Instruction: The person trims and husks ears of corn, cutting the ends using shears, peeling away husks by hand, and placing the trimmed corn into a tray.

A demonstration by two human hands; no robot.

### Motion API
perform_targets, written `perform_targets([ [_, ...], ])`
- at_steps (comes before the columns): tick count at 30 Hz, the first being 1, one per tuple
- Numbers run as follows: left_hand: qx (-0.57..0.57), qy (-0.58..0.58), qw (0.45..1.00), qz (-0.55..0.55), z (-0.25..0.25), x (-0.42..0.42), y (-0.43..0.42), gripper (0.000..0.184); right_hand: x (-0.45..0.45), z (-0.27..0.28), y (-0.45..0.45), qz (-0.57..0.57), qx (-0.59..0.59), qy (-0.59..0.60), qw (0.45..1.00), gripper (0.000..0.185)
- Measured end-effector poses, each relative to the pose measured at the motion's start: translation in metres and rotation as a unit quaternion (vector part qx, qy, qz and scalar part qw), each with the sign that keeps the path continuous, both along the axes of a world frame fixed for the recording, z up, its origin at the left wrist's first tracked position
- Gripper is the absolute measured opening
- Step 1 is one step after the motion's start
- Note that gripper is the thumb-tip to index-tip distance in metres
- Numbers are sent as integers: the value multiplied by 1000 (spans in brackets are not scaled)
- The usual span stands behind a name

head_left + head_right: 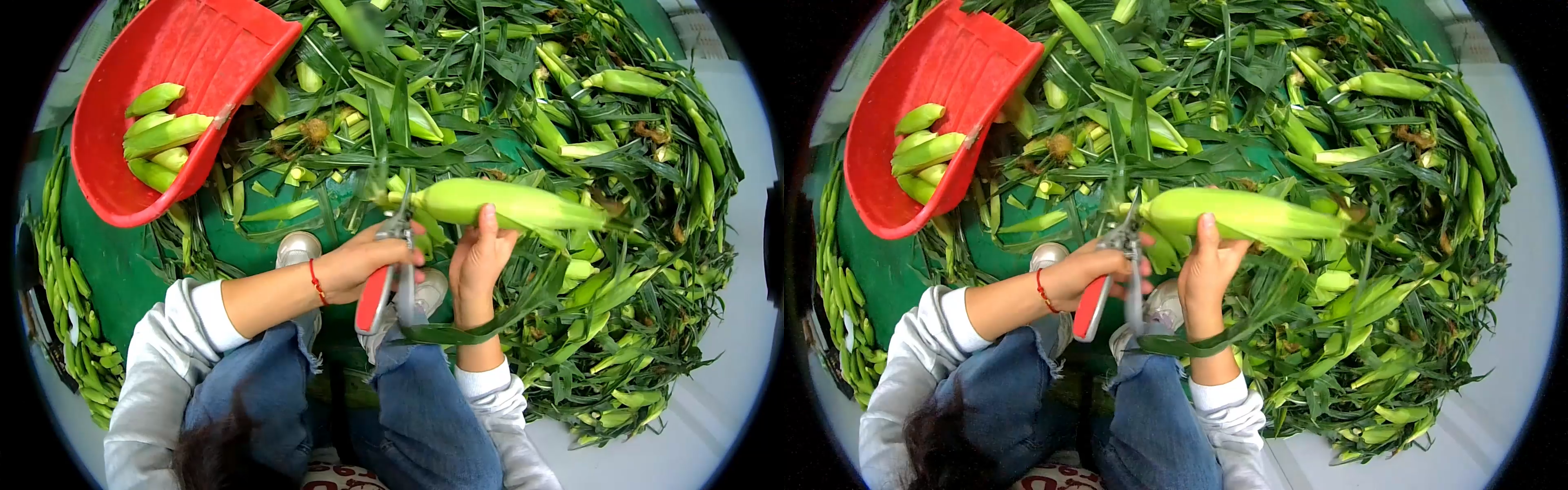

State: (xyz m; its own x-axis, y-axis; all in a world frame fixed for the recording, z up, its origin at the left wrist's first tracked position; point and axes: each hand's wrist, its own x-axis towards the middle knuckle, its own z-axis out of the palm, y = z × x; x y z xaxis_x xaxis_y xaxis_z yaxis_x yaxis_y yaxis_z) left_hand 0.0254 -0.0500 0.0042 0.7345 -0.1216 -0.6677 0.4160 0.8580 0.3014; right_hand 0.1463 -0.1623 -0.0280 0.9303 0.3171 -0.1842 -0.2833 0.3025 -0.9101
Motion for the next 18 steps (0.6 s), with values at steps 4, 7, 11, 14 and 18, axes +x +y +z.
perform_targets([
  [4, 187, -31, 976, -106, -9, -12, 12, 45, 11, 6, -5, 34, 18, 14, 999, 52],
  [7, 496, -141, 826, -229, -14, -14, 34, 65, 25, 4, -27, 155, -173, -81, 969, 75],
  [11, 587, -208, 713, -322, 4, 15, 60, 86, 20, 3, -39, 310, -420, -263, 811, 78],
  [14, 653, -236, 652, -304, -10, 19, 65, 77, 17, 12, -33, 389, -434, -256, 771, 76],
  [18, 677, -195, 655, -275, -21, 12, 63, 50, 33, -5, -40, 381, -417, -398, 723, 70],
])
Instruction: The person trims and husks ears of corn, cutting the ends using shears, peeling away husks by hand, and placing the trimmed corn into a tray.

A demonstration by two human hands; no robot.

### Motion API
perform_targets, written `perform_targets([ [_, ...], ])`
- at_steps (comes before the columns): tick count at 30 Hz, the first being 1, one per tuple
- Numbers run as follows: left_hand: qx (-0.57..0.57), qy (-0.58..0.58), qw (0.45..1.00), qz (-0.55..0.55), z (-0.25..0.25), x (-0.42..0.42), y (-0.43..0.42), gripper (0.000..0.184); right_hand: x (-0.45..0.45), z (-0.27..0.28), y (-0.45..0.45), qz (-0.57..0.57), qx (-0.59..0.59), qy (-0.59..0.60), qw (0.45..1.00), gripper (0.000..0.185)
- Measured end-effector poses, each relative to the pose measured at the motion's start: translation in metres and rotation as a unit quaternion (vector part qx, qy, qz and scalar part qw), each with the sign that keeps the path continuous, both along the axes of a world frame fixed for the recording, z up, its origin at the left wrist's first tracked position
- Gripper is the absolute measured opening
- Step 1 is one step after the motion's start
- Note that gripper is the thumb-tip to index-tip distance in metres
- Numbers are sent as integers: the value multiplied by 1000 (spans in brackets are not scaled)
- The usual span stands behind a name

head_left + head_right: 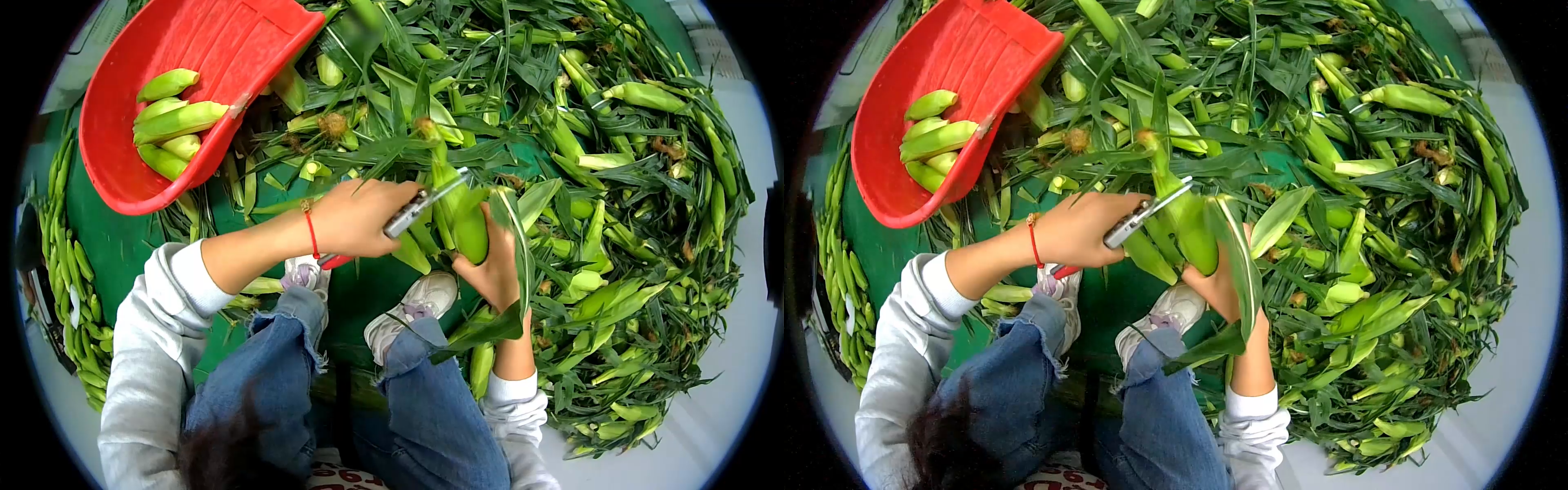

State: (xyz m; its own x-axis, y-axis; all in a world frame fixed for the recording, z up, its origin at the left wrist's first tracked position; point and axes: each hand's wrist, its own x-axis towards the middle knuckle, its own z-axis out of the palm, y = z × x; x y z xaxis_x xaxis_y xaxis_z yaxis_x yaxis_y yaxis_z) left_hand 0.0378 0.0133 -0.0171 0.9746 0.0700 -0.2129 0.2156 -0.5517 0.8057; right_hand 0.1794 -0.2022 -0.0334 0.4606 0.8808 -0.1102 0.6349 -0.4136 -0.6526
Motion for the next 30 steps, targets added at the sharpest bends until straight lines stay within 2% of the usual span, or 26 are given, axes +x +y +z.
perform_targets([
  [2, 66, 16, 997, 46, -19, -10, 4, 47, 3, 8, 4, 32, -17, -36, 999, 70],
  [3, 25, 82, 992, 90, -13, -8, 18, 40, 6, 7, -1, -8, -57, 103, 993, 72],
  [4, 19, 94, 984, 152, -21, -9, 27, 37, 0, -8, -7, -54, 27, 224, 973, 73],
  [5, -25, 76, 982, 172, -28, -14, 35, 35, -2, -15, -16, -104, 79, 424, 896, 71],
  [6, -69, 59, 977, 194, -34, -18, 39, 34, -7, -13, -15, -146, 127, 601, 775, 70],
  [7, -179, 18, 959, 219, -42, -22, 33, 37, -14, -14, -9, -138, 187, 654, 720, 66],
  [8, -301, 18, 928, 217, -49, -25, 26, 54, -20, -13, -6, -147, 192, 724, 646, 62],
  [10, -271, 7, 937, 222, -22, -16, 7, 53, -35, -24, 1, -210, 179, 734, 621, 64],
  [13, -336, -20, 908, 248, -1, 4, -7, 50, -48, -24, 16, -238, 115, 492, 829, 67],
  [15, -344, -45, 903, 252, 1, 13, -5, 47, -50, -1, 27, -165, 49, 308, 936, 66],
  [16, -342, -43, 903, 256, 1, 16, -4, 45, -49, 7, 31, -125, 15, 208, 970, 66],
  [20, -418, 25, 873, 250, 11, 17, 5, 39, -49, 11, 31, -122, 35, -67, 990, 72],
  [21, -441, 56, 857, 260, 15, 17, 5, 37, -50, 11, 31, -121, 53, -79, 988, 74],
  [24, -426, 39, 864, 266, 11, 12, 3, 36, -52, 8, 31, -103, 62, -113, 986, 73],
  [27, -505, 56, 802, 315, 12, 12, -2, 37, -52, 2, 36, -114, 114, -65, 985, 69],
  [30, -579, 70, 732, 353, 22, 8, -7, 37, -54, -3, 43, -180, 103, 181, 962, 66],
])
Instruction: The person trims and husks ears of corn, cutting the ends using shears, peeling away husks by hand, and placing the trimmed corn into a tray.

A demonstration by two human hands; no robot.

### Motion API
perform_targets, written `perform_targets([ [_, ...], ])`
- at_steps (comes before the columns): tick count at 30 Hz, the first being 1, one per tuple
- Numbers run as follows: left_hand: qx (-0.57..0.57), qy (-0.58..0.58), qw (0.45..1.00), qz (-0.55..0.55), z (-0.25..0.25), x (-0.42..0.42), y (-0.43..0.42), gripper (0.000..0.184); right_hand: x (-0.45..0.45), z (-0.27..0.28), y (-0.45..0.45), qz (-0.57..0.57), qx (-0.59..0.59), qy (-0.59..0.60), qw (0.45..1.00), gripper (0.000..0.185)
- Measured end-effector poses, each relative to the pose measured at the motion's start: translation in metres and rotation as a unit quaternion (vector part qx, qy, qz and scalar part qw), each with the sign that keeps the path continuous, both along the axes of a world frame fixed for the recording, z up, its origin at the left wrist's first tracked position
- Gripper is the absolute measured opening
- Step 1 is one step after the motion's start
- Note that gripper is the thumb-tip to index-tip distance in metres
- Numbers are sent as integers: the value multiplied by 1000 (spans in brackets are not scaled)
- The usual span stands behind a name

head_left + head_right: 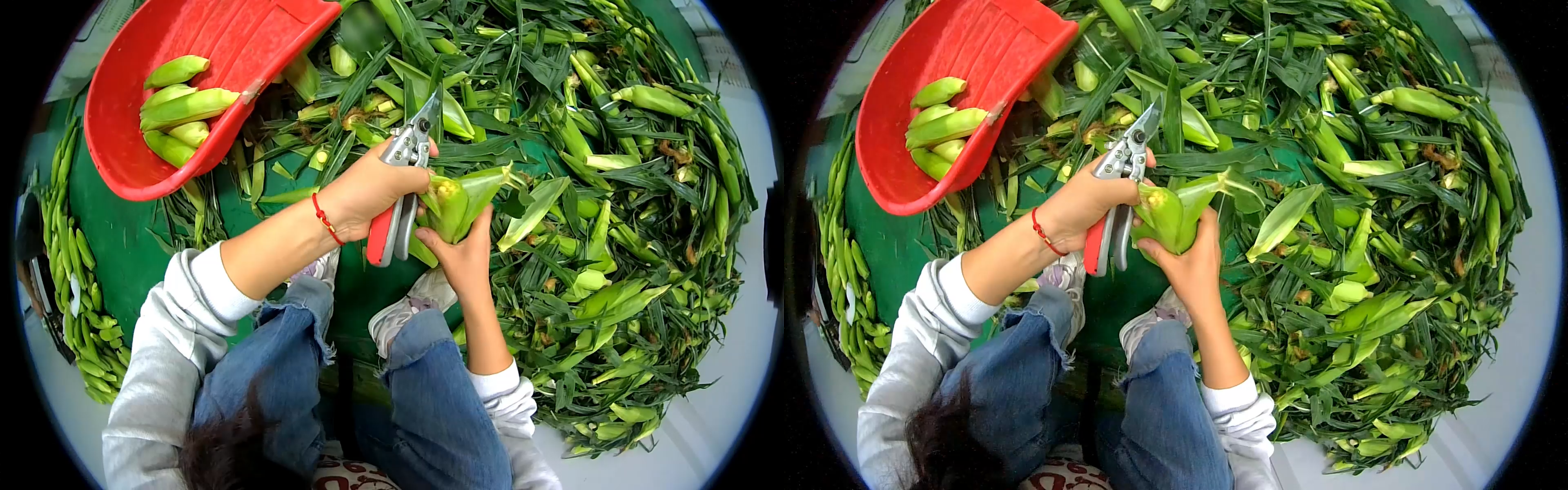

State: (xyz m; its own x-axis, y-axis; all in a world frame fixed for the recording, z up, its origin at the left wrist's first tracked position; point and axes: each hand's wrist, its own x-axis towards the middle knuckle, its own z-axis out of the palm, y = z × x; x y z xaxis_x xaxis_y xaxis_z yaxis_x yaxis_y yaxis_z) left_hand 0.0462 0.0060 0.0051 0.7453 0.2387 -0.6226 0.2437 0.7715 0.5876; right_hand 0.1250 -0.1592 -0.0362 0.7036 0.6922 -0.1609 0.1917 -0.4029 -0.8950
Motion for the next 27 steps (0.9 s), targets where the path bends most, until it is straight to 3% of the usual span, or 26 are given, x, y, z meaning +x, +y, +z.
perform_targets([
  [1, -8, -9, 1000, 12, -2, -1, -1, 39, 0, -3, 4, -2, 78, 177, 981, 65],
  [4, -61, -22, 995, 70, 4, -3, -9, 31, 4, 9, 13, 52, 154, 387, 908, 68],
  [9, -104, -103, 989, 30, 1, -6, -1, 34, -11, -18, 0, 3, 247, 488, 837, 57],
  [10, -60, -84, 995, -3, 5, -8, 6, 39, -10, -19, -1, -7, 239, 517, 822, 54],
  [13, 264, -78, 960, -56, -16, -26, 10, 43, -8, -14, 3, -71, 229, 576, 781, 62],
  [14, 257, -69, 962, -62, -20, -35, 7, 54, -5, -3, 7, -64, 243, 576, 778, 65],
  [16, 442, 17, 874, -201, -6, -53, 2, 63, -11, 27, 23, -88, 279, 561, 774, 71],
  [18, 410, 98, 899, -123, -27, -87, -11, 74, -12, 44, 23, 17, 144, 454, 879, 81],
  [19, 295, 33, 954, -48, -26, -103, -10, 76, -6, 50, 26, 112, 148, 379, 907, 85],
  [21, 119, -94, 984, 99, -19, -135, 12, 76, 7, 54, 6, 84, 128, 414, 897, 88],
  [22, 40, -151, 974, 166, -13, -148, 25, 74, 15, 50, -12, 61, 139, 401, 904, 83],
  [23, 11, -216, 949, 231, 29, -151, 54, 72, 19, 48, -24, -8, 137, 382, 914, 71],
  [24, 95, -241, 924, 280, 56, -153, 90, 68, 25, 50, -35, -11, 117, 347, 930, 65],
  [25, 56, -269, 921, 275, 68, -175, 140, 57, 30, 41, -53, -45, 106, 340, 933, 62],
  [26, 117, -281, 893, 332, 99, -186, 196, 52, 35, 31, -71, -104, 70, 331, 935, 58],
  [27, 180, -287, 857, 388, 129, -197, 253, 49, 42, 27, -93, -89, 54, 353, 930, 60],
])
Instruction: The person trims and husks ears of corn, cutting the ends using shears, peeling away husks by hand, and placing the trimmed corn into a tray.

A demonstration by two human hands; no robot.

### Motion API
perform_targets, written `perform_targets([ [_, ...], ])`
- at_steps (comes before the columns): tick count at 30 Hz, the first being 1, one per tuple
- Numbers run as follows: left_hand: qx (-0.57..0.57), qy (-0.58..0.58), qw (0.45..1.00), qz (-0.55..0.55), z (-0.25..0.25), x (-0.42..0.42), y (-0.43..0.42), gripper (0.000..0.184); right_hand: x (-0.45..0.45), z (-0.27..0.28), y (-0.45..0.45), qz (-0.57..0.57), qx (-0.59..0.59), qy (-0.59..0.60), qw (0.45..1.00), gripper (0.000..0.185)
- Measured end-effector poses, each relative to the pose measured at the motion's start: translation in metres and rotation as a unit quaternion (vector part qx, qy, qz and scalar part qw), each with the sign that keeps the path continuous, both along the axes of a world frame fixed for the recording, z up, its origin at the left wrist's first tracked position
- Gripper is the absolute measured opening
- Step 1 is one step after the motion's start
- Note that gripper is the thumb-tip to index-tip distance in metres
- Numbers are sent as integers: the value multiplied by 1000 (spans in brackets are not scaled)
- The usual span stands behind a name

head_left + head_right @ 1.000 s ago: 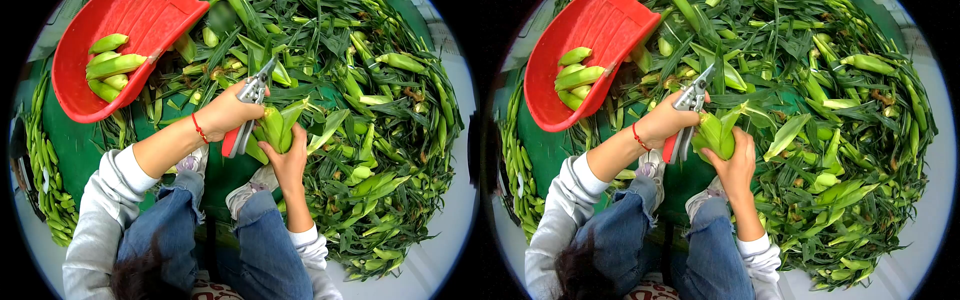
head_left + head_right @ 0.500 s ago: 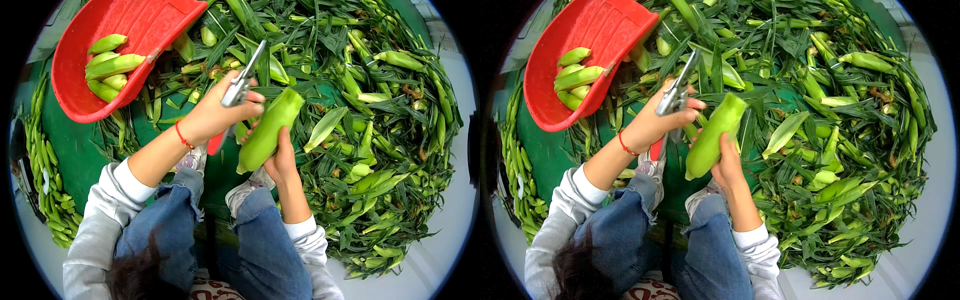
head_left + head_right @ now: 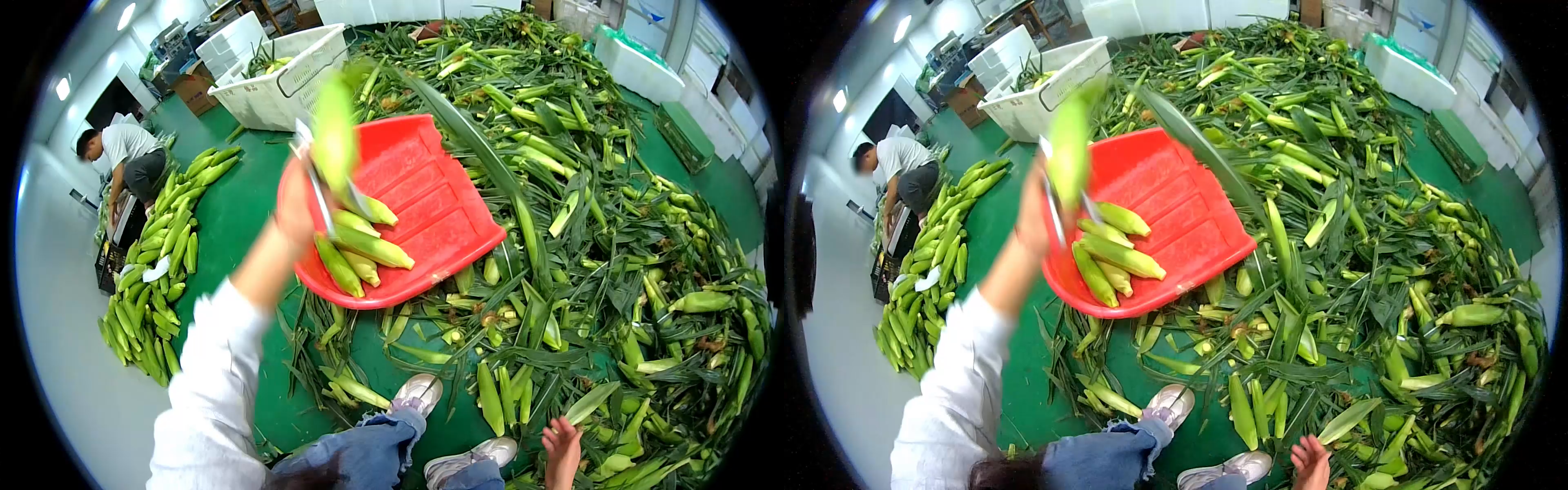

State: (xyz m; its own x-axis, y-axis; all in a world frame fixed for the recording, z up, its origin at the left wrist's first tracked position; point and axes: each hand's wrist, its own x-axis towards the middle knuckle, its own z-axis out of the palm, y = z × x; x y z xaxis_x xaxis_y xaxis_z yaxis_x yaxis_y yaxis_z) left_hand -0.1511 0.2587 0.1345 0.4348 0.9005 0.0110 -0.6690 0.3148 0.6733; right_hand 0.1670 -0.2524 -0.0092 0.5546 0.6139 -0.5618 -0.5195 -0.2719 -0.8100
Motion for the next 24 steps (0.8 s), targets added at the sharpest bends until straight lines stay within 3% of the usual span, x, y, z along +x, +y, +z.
perform_targets([
  [2, 29, -16, 982, 185, 44, -46, 129, 54, 0, -6, -33, 20, -30, 29, 999, 62],
  [3, 29, -15, 950, 310, 60, -49, 153, 52, -1, -9, -46, 15, -52, 31, 998, 62],
  [5, -93, -79, 939, 322, 54, -71, 180, 51, -1, -32, -73, -22, -68, 36, 997, 59],
  [7, -49, -1, 979, 199, 20, -55, 115, 45, -14, -50, -90, -85, -138, -27, 986, 58],
  [8, 15, 29, 999, 20, -6, -59, 81, 46, -23, -52, -90, -153, -121, -37, 980, 47],
  [11, -23, 98, 979, -179, -53, -4, -56, 61, -52, -49, -122, -164, -149, -138, 965, 39],
  [12, -63, 97, 968, -224, -69, 16, -94, 64, -56, -69, -156, -111, -232, -214, 943, 36],
  [13, -79, 94, 960, -250, -80, 34, -129, 68, -63, -49, -149, -83, -297, -267, 913, 30],
  [15, -89, 78, 919, -377, -98, 67, -171, 73, -59, -31, -161, 76, -382, -540, 746, 21],
  [17, -133, 138, 902, -388, -109, 92, -199, 73, -41, -41, -195, 44, -398, -557, 727, 17],
  [18, -149, 146, 891, -402, -113, 104, -209, 72, -31, -41, -205, -61, -415, -502, 757, 16],
  [20, -165, 169, 871, -432, -112, 124, -225, 70, -2, -28, -221, -127, -434, -548, 704, 15],
  [22, -157, 178, 861, -450, -112, 138, -233, 69, 31, -14, -237, -182, -494, -616, 586, 20],
  [23, -155, 182, 860, -451, -110, 143, -237, 69, 47, -17, -253, -241, -537, -590, 552, 32],
  [24, -153, 188, 856, -456, -109, 145, -240, 69, 60, -28, -270, -275, -602, -495, 564, 42],
])
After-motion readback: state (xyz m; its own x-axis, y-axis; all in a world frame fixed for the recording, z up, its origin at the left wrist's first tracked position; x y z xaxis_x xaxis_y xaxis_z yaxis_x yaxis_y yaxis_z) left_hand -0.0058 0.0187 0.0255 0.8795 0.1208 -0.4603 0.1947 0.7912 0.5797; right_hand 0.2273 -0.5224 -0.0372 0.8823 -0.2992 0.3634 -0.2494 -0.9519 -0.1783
